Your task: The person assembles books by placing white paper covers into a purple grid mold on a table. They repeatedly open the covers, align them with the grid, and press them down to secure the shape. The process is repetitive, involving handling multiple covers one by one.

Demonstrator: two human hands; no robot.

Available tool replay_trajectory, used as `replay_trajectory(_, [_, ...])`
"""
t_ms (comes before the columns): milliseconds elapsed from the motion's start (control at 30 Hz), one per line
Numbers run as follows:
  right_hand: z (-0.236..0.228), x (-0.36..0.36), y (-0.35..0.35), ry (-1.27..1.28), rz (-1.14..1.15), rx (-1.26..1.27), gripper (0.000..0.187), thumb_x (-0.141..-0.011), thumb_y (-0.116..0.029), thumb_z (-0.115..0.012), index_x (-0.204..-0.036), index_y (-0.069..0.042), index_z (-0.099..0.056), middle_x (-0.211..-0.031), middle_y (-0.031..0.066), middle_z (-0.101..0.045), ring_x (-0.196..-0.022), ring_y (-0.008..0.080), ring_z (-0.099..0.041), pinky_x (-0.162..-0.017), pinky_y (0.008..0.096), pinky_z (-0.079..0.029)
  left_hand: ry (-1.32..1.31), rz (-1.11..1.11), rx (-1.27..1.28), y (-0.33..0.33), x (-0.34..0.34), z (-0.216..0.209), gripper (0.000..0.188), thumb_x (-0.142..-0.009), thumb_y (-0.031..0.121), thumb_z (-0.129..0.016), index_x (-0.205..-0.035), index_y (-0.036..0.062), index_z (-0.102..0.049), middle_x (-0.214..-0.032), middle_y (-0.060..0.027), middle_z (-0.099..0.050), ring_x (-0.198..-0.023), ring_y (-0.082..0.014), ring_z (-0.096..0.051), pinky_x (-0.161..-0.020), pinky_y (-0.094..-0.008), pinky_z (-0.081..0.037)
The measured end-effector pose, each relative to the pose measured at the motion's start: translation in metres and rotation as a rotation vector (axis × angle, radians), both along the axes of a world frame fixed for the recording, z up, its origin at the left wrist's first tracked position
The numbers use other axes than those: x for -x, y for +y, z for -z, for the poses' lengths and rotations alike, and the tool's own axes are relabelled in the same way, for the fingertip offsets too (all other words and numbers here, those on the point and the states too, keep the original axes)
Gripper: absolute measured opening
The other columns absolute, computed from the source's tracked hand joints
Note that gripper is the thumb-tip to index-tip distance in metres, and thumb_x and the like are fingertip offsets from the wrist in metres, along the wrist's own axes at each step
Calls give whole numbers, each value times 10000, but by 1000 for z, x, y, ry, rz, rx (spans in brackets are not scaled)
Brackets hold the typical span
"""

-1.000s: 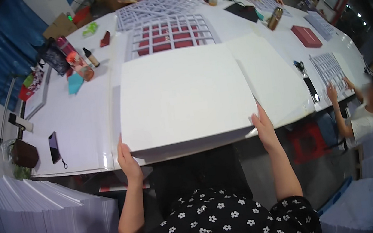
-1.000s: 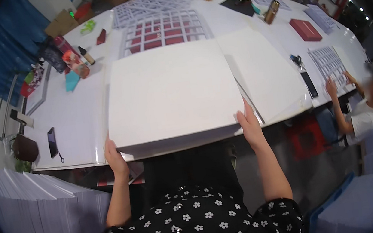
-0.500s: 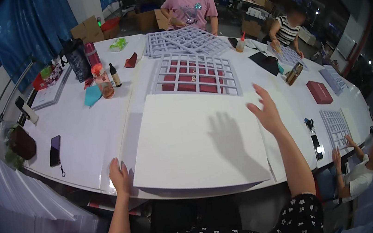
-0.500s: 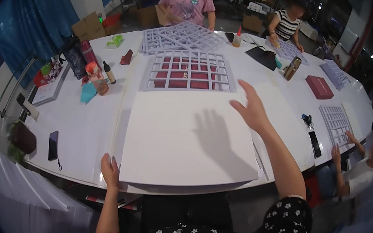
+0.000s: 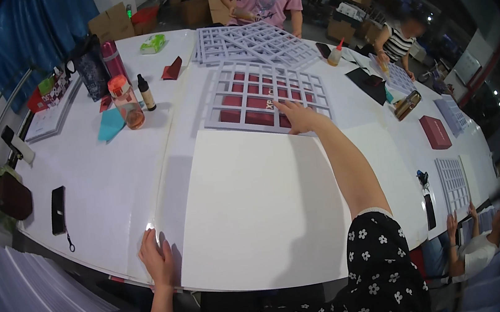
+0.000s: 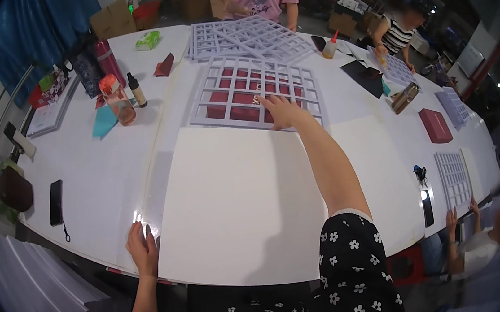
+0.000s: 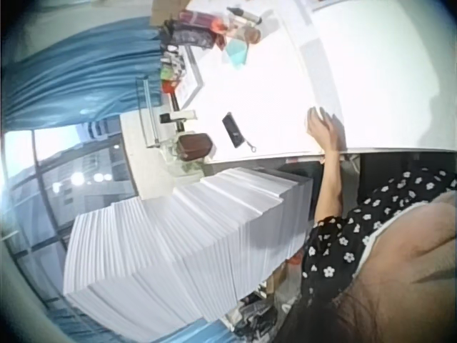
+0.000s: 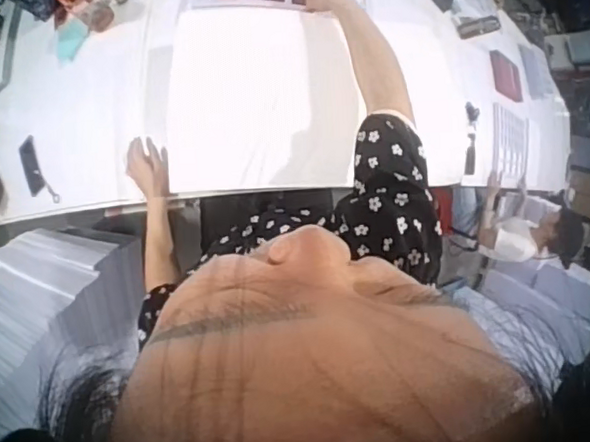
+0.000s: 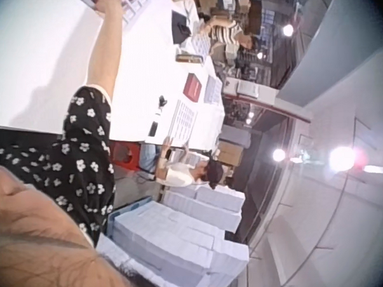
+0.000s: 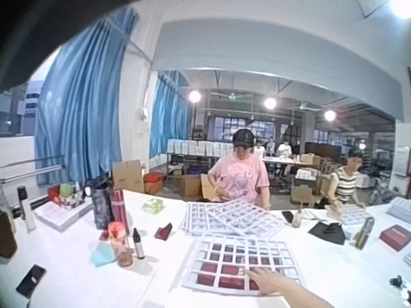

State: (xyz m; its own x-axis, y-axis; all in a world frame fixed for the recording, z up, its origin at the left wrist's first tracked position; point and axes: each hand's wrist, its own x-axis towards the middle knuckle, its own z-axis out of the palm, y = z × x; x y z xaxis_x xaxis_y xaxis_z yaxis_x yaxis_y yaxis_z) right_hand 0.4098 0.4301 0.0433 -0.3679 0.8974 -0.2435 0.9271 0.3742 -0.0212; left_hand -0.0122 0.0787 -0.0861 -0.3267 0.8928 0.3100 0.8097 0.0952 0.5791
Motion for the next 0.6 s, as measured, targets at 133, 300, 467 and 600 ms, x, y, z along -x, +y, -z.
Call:
replay_trajectory(133, [11,7,4,-53,54,7,1250,-628,-249,-883,-1576,-339,-73,-1572,192,-251,-1427,441,-300,-1123,595,-318,32,21,-18,0,-1,-3,476,-876,96,-621,-1330,15,-502,-1389,-173,-506,-1321,-344,-438,-1091,-460,-280])
replay_trajectory(300, [10,17,21,-7,58,95,1304,-608,-316,-898,-1578,-347,-27,-1606,186,-197,-1398,434,-362,-1119,600,-307,26,25,-22,1,-2,-7,454,-864,103,-634,-1299,22,-528,-1370,-171,-517,-1312,-347,-445,-1084,-461,-285])
replay_trajectory(467, [9,40,17,-85,60,99,1346,-573,-338,-918,-1573,-386,-18,-1634,97,-197,-1403,427,-364,-1117,590,-314,22,9,-26,0,-6,-14,423,-853,96,-642,-1263,41,-555,-1349,-169,-528,-1306,-344,-454,-1080,-458,-287])
replay_trajectory(600, [-1,44,8,-108,-11,-79,1278,-595,-310,-901,-1572,-367,-78,-1416,128,-510,-1240,396,-543,-998,574,-430,18,27,-46,0,-2,-12,402,-848,93,-647,-1240,45,-572,-1339,-167,-536,-1301,-341,-461,-1077,-458,-290])
